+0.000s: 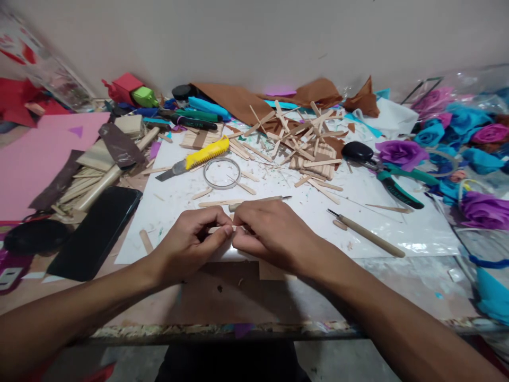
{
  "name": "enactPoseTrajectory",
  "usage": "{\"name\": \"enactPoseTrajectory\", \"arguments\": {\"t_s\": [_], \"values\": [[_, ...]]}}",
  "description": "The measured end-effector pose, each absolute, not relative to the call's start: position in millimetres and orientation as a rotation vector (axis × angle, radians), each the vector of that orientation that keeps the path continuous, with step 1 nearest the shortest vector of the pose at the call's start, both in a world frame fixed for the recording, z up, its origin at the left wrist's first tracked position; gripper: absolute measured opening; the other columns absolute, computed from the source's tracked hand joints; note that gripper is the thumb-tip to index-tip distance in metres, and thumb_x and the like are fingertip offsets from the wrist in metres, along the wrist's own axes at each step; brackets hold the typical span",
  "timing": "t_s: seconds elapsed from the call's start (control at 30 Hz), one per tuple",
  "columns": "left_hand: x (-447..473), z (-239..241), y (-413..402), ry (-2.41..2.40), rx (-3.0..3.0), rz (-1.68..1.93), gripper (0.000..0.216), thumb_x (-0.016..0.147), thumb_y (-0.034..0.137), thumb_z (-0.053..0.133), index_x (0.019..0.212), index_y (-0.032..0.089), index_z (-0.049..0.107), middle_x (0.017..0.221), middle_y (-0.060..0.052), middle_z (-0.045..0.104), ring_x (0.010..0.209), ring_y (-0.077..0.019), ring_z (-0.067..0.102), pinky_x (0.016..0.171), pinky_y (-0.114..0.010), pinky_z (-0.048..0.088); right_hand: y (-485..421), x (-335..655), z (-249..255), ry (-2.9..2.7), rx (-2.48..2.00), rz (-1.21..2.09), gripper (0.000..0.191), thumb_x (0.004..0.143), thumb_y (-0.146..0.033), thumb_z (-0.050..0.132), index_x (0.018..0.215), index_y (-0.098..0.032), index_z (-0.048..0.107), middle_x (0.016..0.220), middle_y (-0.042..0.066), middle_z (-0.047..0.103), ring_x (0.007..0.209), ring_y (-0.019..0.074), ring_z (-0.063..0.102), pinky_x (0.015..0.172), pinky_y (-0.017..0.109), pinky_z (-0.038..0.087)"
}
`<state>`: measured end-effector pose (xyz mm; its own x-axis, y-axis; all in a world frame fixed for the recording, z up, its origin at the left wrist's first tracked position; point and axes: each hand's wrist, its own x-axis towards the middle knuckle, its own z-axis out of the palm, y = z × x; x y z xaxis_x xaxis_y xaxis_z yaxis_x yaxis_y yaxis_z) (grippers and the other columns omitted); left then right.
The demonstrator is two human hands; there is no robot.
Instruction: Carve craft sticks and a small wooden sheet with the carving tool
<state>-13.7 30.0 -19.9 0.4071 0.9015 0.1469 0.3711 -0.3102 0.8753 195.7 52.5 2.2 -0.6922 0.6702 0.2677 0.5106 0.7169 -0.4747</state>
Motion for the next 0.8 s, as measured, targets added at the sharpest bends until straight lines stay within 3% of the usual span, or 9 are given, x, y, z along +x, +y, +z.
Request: {"name": "enactPoseTrajectory", "arguments": {"t_s": [0.33,0.57,0.8], "values": [[-13.4,-18.4,30.2,1.114,1.760,0.777,0.016,0.092,0.018,0.061,0.078,0.015,0.069,0.069,0.003,0.065,0.063,-0.0085,0.052,0.059,-0.021,0.038,52.3,192.6,-0.2,-2.510,-0.880,0.461,0.022,0.094,-0.020,0.060,0.074,-0.013,0.064,0.066,0.001,0.061,0.060,0.0118,0.049,0.058,0.023,0.032],[-14.0,-16.0,30.9,1.117,1.644,0.801,0.018,0.092,0.021,0.062,0.078,0.015,0.072,0.068,0.002,0.064,0.061,-0.0087,0.049,0.057,-0.021,0.037,50.3,195.8,-2.5,-2.372,-0.854,0.525,0.008,0.090,-0.015,0.060,0.084,-0.015,0.064,0.069,-0.002,0.059,0.063,0.0113,0.052,0.060,0.022,0.035],[-15.4,-17.4,31.4,1.104,1.690,0.770,0.018,0.090,0.021,0.061,0.076,0.015,0.071,0.064,0.003,0.059,0.057,-0.0084,0.044,0.054,-0.022,0.034,49.4,196.0,-0.8,-2.441,-0.865,0.550,0.013,0.093,-0.017,0.059,0.081,-0.014,0.063,0.070,-0.001,0.059,0.064,0.0116,0.051,0.061,0.022,0.035]]}}
